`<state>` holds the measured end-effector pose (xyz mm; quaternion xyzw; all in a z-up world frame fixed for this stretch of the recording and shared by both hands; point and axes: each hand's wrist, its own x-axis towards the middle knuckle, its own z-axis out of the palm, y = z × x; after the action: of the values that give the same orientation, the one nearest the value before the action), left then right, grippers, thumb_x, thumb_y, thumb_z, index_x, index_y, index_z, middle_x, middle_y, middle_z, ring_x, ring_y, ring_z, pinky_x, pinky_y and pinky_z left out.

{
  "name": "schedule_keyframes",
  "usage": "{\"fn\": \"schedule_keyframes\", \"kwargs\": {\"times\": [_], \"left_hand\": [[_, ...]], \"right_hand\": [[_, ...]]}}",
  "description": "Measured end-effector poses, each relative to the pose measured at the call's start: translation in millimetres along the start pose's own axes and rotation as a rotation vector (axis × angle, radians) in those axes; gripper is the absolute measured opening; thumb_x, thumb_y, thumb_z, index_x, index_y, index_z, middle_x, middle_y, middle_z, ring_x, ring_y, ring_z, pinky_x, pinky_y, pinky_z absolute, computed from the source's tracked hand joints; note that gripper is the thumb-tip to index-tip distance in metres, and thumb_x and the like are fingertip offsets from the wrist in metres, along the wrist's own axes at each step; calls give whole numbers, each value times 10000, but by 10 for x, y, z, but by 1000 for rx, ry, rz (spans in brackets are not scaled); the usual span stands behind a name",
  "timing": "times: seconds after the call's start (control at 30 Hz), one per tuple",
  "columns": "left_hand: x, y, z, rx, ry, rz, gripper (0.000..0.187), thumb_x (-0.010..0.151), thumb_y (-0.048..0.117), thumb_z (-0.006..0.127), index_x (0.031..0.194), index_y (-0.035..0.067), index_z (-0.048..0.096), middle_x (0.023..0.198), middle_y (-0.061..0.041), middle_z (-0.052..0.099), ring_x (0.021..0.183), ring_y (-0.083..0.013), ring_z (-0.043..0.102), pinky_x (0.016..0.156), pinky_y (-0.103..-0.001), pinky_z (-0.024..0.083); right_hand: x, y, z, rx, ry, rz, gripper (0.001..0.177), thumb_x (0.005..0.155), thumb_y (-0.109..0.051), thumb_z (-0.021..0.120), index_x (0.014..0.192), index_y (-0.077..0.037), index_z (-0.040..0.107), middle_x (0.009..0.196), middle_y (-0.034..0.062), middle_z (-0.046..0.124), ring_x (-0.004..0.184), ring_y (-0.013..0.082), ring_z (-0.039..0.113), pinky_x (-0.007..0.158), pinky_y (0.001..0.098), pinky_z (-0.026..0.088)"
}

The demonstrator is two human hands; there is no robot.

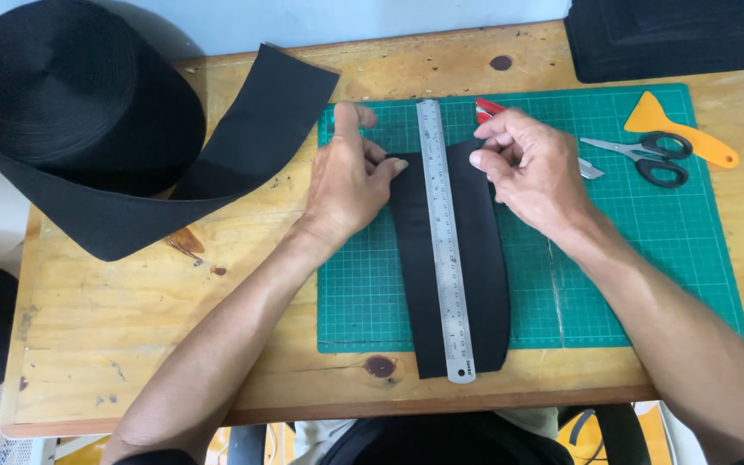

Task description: Measuring and cutting a strip of black material using a ruler and utility knife, then smoothing it with a scraper.

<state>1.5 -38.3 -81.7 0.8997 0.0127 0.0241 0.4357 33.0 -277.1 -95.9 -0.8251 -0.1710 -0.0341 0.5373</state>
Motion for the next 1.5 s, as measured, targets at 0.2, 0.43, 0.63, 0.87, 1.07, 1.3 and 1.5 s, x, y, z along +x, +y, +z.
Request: {"fn": "schedule_keyframes", "kwargs": {"times": [0.2,0.43,0.63,0.87,1.07,1.3,1.5], "left_hand": [[70,-71,68,-78,91,54,397,897,86,721,1196,148,467,862,-58,727,808,-254,751,771,-418,586],[207,-266,-7,-14,333,407,289,838,-110,573,1004,97,459,876,-46,522,763,-216,526,691,-367,498],[117,-278,106,348,232,471,184,911,96,769,1063,112,667,1056,-70,484,1099,-313,565,937,-433,530],[-31,-165,88,233,-58,351,414,922,351,783,1245,144,626,1249,-66,483,1264,-329,454,1009,-472,414],[-151,-54,142,195,-34,381,496,918,454,778,1289,166,618,1266,-35,501,1269,-299,428,1007,-466,334],[-153,-19,89,195,-117,371,476,950,343,739,1352,134,594,1300,-47,494,1319,-285,389,1050,-477,309],[-105,-70,108,344,-120,476,581,972,496,633,1403,113,562,1356,-97,488,1236,-374,435,936,-549,392]], "right_hand": [[17,-53,67,8,30,-51,200,942,126,698,1126,52,678,893,228,667,658,222,676,438,284,577],[-102,-374,31,-470,-218,-8,538,789,-171,901,1247,-107,626,1039,100,631,658,177,588,598,341,567],[-134,-476,-1,-494,-312,-12,339,865,-76,778,1197,-37,718,954,212,628,768,370,698,638,472,577],[-72,-639,-111,-407,-488,158,547,773,-88,847,1292,-11,691,1027,223,648,925,366,719,719,441,628],[-55,-725,-158,-375,-545,188,635,732,-63,876,1320,48,665,1067,239,638,980,375,710,756,458,641],[-38,-649,-201,-345,-579,167,642,720,-73,902,1294,82,660,1070,224,628,949,351,709,734,428,646],[-116,-680,-156,-570,-609,155,543,779,-231,876,1284,-156,691,1200,47,530,905,198,649,736,364,624]]}}
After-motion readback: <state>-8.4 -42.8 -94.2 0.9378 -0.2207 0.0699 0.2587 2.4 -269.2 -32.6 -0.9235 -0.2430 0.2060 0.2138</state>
